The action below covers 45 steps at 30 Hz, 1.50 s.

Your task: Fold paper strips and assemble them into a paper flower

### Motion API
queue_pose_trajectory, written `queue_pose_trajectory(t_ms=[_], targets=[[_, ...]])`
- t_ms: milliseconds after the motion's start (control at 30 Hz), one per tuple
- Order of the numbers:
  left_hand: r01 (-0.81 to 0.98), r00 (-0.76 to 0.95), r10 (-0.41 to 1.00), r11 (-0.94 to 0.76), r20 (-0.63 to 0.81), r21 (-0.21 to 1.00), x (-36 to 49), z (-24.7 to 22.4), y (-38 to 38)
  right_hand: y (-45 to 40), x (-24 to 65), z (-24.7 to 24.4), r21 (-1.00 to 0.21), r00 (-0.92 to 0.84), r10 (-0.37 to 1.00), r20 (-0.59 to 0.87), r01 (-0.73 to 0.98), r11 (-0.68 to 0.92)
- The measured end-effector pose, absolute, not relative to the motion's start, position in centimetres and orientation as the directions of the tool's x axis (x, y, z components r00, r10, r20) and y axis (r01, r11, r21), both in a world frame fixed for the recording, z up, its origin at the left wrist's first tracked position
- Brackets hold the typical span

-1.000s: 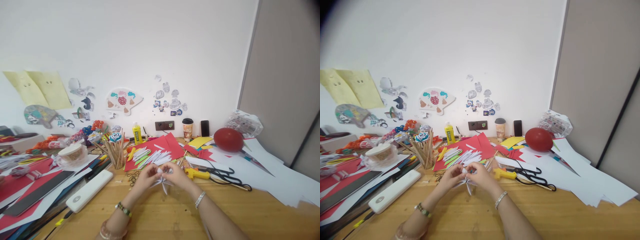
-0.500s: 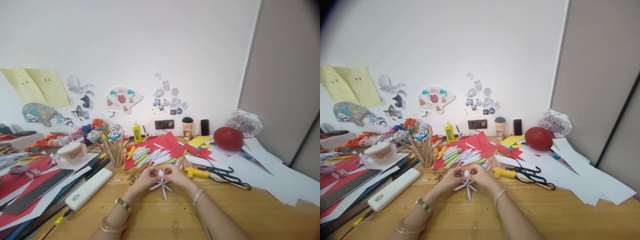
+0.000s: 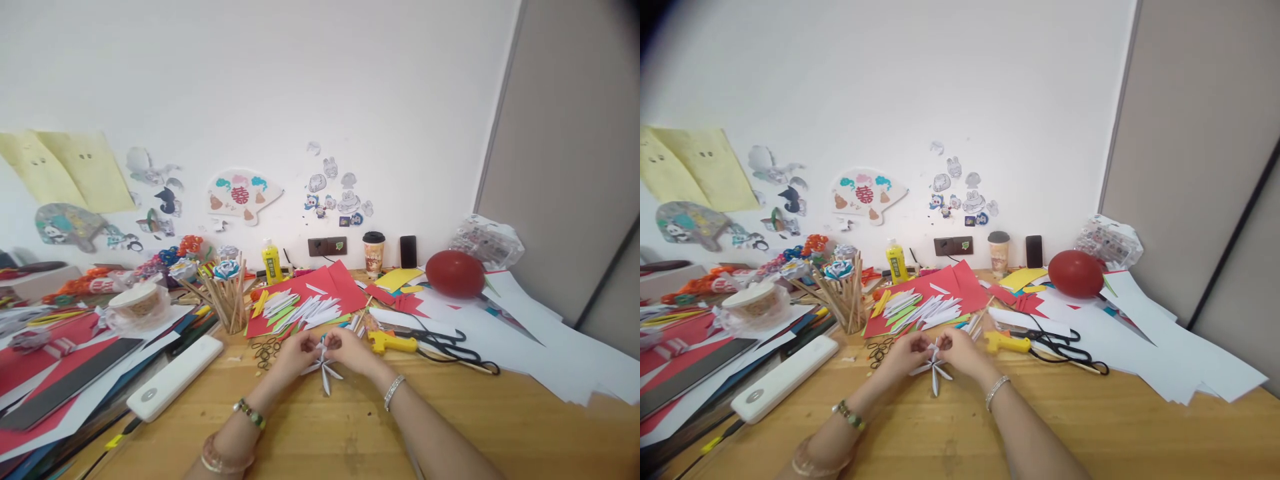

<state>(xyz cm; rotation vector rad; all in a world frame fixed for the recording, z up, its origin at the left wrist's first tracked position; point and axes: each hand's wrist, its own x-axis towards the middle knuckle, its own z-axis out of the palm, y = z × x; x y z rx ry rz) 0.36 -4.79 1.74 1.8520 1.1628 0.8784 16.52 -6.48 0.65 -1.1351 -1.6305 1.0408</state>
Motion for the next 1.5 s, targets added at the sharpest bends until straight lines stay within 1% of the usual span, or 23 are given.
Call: queue_pose_trajectory(t_ms=[100, 167, 267, 367, 467, 567, 633, 667, 733, 767, 833, 867, 900, 967, 1033, 1067, 1133, 1200, 1300, 1500], targets=[[0.399, 0.415, 0.908, -0.242, 0.060, 0.884, 0.3, 1.9, -4.9, -6.4, 16.4, 0.5, -0.942, -0.194, 0.958, 0.212, 0.223, 0.253], [0.414, 0.399, 0.916, -0.223, 0.044, 0.882, 0.2, 1.8, -4.9, -6.3, 16.3, 0.4, -0.945, -0.184, 0.960, 0.213, 0.211, 0.250], [0.429, 0.333, 0.938, -0.237, 0.091, 0.872, 0.3, 1.6, -4.8, -6.2, 16.2, 0.3, -0.944, -0.171, 0.963, 0.207, 0.223, 0.242], [0.422, 0.284, 0.947, -0.266, 0.152, 0.866, 0.5, 1.4, -4.9, -6.3, 16.0, 0.4, -0.918, -0.145, 0.962, 0.231, 0.297, 0.265], [0.443, 0.260, 0.935, -0.337, 0.241, 0.830, 0.8, 1.3, -5.2, -6.8, 15.6, 0.8, -0.837, -0.119, 0.947, 0.297, 0.445, 0.318], [0.495, 0.271, 0.902, -0.430, 0.336, 0.755, 1.1, 1.2, -5.6, -7.5, 15.1, 1.4, -0.694, -0.120, 0.904, 0.411, 0.602, 0.395], [0.503, 0.275, 0.889, -0.458, 0.367, 0.733, 1.1, 1.4, -5.9, -7.9, 14.9, 1.7, -0.611, -0.139, 0.877, 0.460, 0.668, 0.426], [0.490, 0.277, 0.890, -0.455, 0.362, 0.744, 1.1, 1.7, -6.0, -8.1, 14.8, 1.9, -0.585, -0.156, 0.869, 0.469, 0.683, 0.438], [0.414, 0.311, 0.902, -0.412, 0.300, 0.812, 0.8, 2.4, -6.1, -8.2, 14.8, 2.2, -0.572, -0.185, 0.861, 0.474, 0.679, 0.461], [0.362, 0.339, 0.913, -0.349, 0.226, 0.864, 0.5, 2.9, -6.0, -8.2, 14.9, 2.3, -0.586, -0.188, 0.860, 0.474, 0.662, 0.468], [0.215, 0.339, 0.940, -0.110, 0.031, 0.970, -0.1, 3.6, -5.7, -8.2, 15.1, 2.6, -0.652, -0.168, 0.867, 0.470, 0.596, 0.469], [0.123, 0.332, 0.943, -0.011, -0.031, 0.992, -0.3, 3.9, -5.6, -8.2, 15.2, 2.6, -0.692, -0.155, 0.873, 0.463, 0.551, 0.466], [0.069, 0.332, 0.940, 0.060, -0.080, 0.996, -0.6, 4.0, -5.4, -8.2, 15.2, 2.7, -0.731, -0.145, 0.879, 0.454, 0.505, 0.460], [0.051, 0.377, 0.914, 0.139, -0.148, 0.989, -0.8, 3.9, -5.3, -8.2, 15.3, 2.6, -0.786, -0.129, 0.892, 0.433, 0.430, 0.444], [0.035, 0.467, 0.871, 0.154, -0.153, 0.987, -0.7, 3.4, -5.4, -8.2, 15.2, 2.4, -0.809, -0.112, 0.901, 0.419, 0.405, 0.426], [0.019, 0.478, 0.866, 0.155, -0.145, 0.988, -0.6, 3.1, -5.4, -8.2, 15.2, 2.3, -0.810, -0.106, 0.903, 0.416, 0.409, 0.421], [-0.038, 0.432, 0.897, 0.128, -0.099, 0.991, -0.3, 2.5, -5.5, -8.2, 15.2, 2.1, -0.792, -0.121, 0.897, 0.424, 0.432, 0.432], [-0.079, 0.398, 0.914, 0.119, -0.078, 0.990, 0.0, 2.1, -5.5, -8.3, 15.2, 2.1, -0.749, -0.162, 0.875, 0.456, 0.460, 0.476], [-0.123, 0.417, 0.906, 0.136, -0.073, 0.983, 0.2, 1.8, -5.5, -8.3, 15.2, 2.2, -0.672, -0.208, 0.829, 0.519, 0.501, 0.546], [-0.172, 0.429, 0.901, 0.147, -0.060, 0.974, 0.5, 2.4, -5.8, -8.6, 15.2, 2.4, -0.544, -0.258, 0.754, 0.604, 0.558, 0.627]])
